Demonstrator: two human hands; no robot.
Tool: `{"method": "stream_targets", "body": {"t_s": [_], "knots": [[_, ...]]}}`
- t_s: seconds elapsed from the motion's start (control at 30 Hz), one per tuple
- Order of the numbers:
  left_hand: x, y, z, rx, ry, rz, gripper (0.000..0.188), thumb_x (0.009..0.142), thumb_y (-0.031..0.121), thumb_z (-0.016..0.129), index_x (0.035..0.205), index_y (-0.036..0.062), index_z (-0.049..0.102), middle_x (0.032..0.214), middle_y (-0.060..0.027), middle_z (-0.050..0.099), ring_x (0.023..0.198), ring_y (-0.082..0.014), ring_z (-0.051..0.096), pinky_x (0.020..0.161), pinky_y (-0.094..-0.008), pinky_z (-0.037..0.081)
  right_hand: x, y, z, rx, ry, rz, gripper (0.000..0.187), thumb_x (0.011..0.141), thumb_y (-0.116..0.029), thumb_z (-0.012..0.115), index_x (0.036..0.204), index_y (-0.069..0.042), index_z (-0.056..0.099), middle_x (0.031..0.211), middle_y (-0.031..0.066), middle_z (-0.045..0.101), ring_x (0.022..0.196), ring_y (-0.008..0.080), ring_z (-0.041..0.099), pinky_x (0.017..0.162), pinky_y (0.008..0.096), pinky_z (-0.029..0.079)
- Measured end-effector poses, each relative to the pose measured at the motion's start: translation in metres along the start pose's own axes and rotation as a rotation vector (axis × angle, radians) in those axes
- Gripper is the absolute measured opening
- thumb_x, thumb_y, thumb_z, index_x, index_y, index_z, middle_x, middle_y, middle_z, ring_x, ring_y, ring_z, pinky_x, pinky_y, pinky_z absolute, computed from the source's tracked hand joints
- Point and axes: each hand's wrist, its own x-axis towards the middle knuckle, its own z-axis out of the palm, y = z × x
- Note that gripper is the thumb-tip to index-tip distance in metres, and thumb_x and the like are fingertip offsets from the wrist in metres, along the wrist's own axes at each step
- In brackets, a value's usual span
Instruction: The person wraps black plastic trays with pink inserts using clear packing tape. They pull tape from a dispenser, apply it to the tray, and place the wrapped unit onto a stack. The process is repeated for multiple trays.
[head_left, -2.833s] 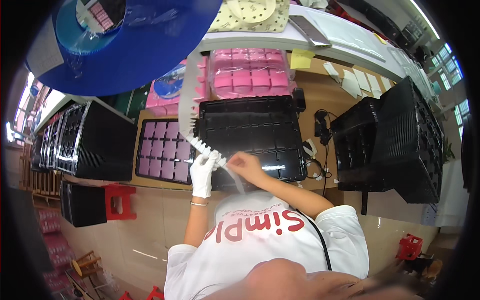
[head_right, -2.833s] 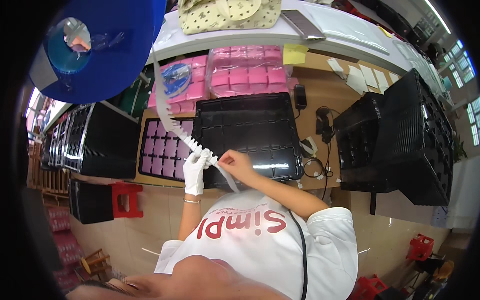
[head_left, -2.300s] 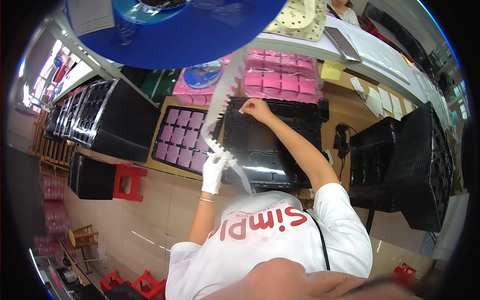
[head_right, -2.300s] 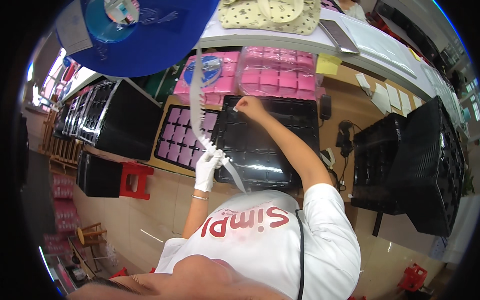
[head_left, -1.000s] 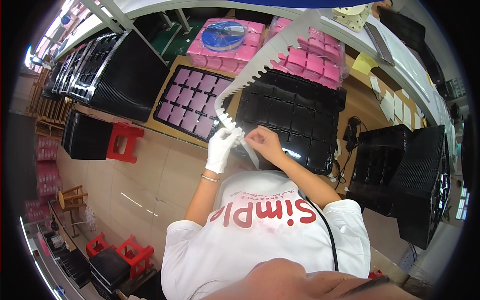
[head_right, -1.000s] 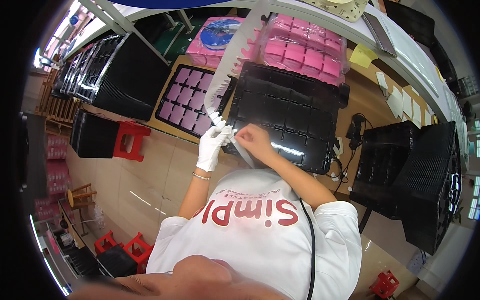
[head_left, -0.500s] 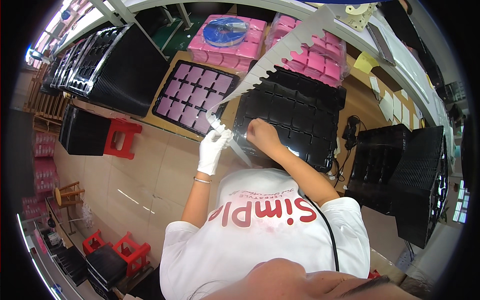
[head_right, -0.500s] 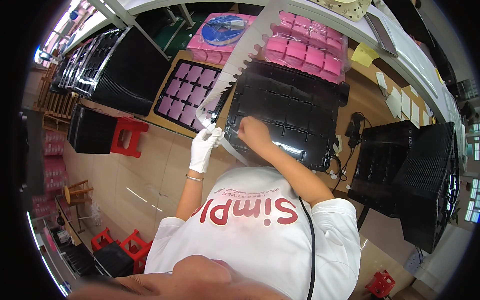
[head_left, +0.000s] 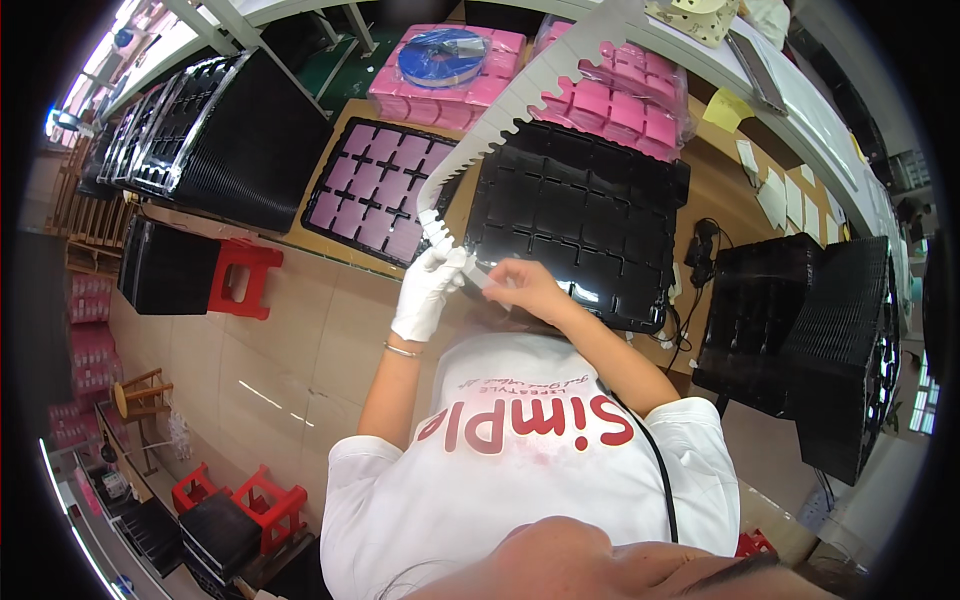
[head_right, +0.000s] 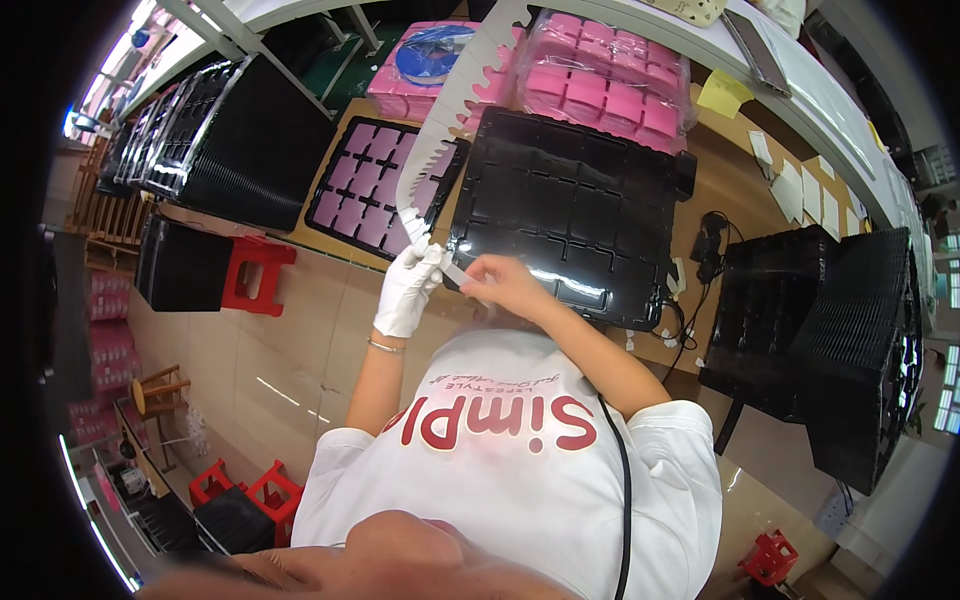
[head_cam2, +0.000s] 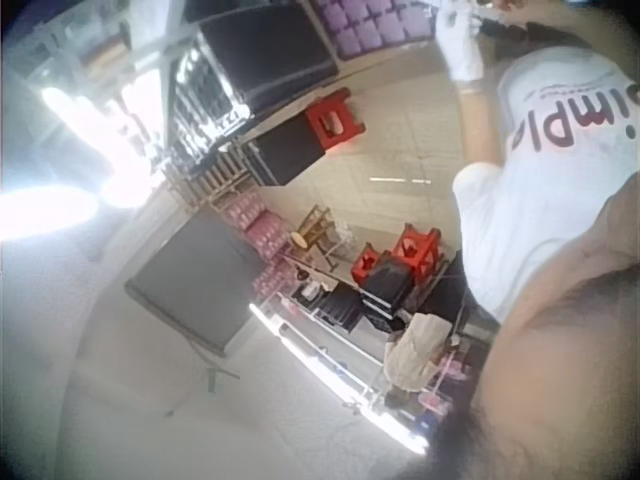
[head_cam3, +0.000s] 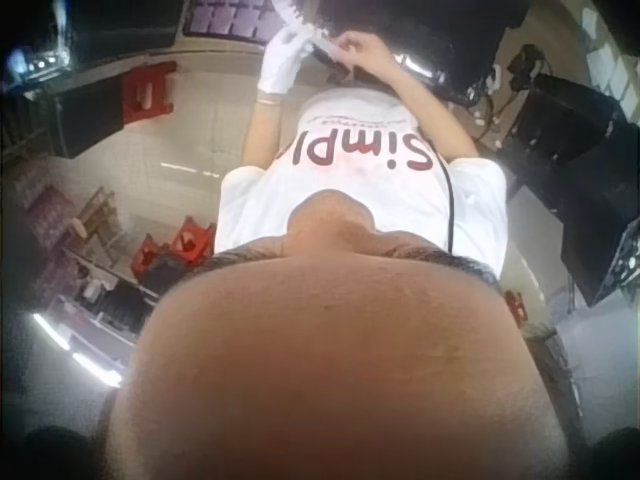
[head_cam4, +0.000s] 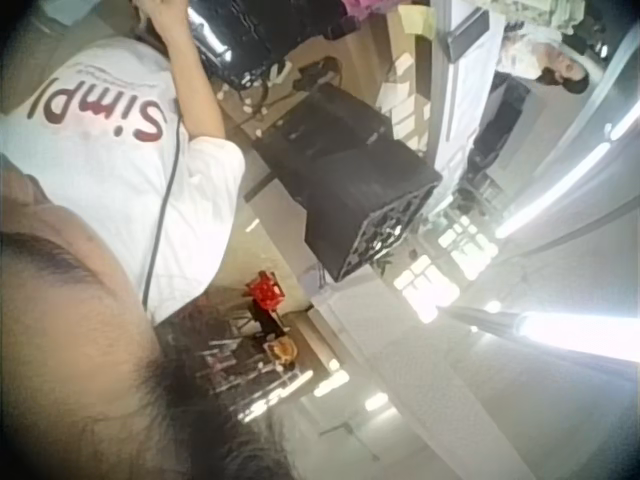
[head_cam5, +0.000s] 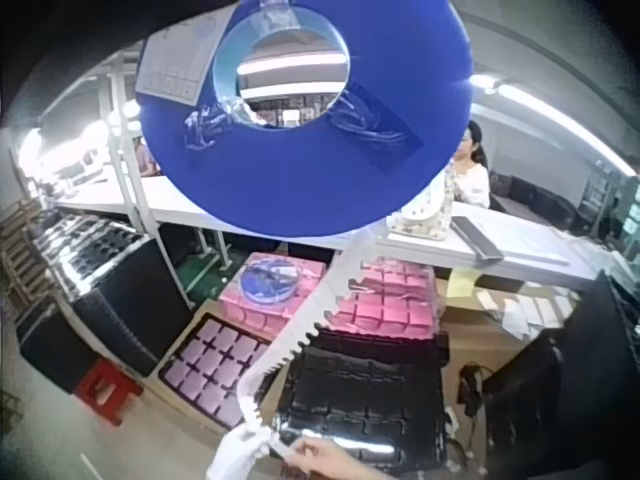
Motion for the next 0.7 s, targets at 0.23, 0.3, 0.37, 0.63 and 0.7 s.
{"method": "stream_targets", "body": {"t_s": [0.23,0.3,0.37,0.63,0.7], "knots": [[0.040,0.018,-0.029,0.412,-0.460,0.044,0.006,0.083,0.001,0.064,0.087,0.0026,0.060,0.088,-0.0041,0.066,0.075,-0.0098,0.061,0.069,-0.0237,0.050,0.001,-0.012,-0.027,-0.999,0.172,-0.860,0.018,0.072,-0.004,0.066,0.090,-0.005,0.062,0.075,0.0065,0.055,0.070,0.0217,0.056,0.061,0.0335,0.046],[0.051,0.017,-0.026,0.605,-0.459,0.106,0.004,0.084,0.001,0.063,0.083,0.0027,0.060,0.085,-0.0036,0.066,0.076,-0.0107,0.062,0.070,-0.0241,0.050,0.010,-0.003,-0.033,-1.228,0.102,-0.949,0.015,0.072,-0.009,0.060,0.087,-0.006,0.060,0.076,0.0064,0.049,0.074,0.0243,0.054,0.062,0.0360,0.044],[0.055,0.018,-0.021,0.742,-0.423,0.145,0.006,0.083,0.000,0.061,0.076,0.0020,0.061,0.079,-0.0023,0.066,0.076,-0.0099,0.062,0.070,-0.0248,0.049,0.016,0.003,-0.035,-1.286,0.052,-0.962,0.015,0.073,-0.010,0.060,0.088,-0.006,0.061,0.078,0.0061,0.051,0.076,0.0239,0.054,0.063,0.0356,0.044],[0.060,0.028,-0.011,0.936,-0.484,0.156,0.004,0.081,-0.002,0.060,0.081,0.0012,0.063,0.083,-0.0034,0.066,0.079,-0.0104,0.062,0.073,-0.0255,0.050,0.024,-0.003,-0.032,-1.365,-0.095,-0.834,0.022,0.075,-0.016,0.065,0.095,-0.006,0.065,0.079,0.0061,0.056,0.078,0.0232,0.056,0.067,0.0365,0.046],[0.055,0.034,-0.010,0.831,-0.542,0.117,0.003,0.082,0.000,0.061,0.082,0.0014,0.064,0.085,-0.0033,0.066,0.079,-0.0096,0.061,0.073,-0.0248,0.049,0.028,-0.004,-0.029,-1.360,-0.084,-0.823,0.022,0.077,-0.019,0.066,0.095,-0.007,0.066,0.078,0.0062,0.057,0.078,0.0231,0.057,0.067,0.0372,0.046]]}}
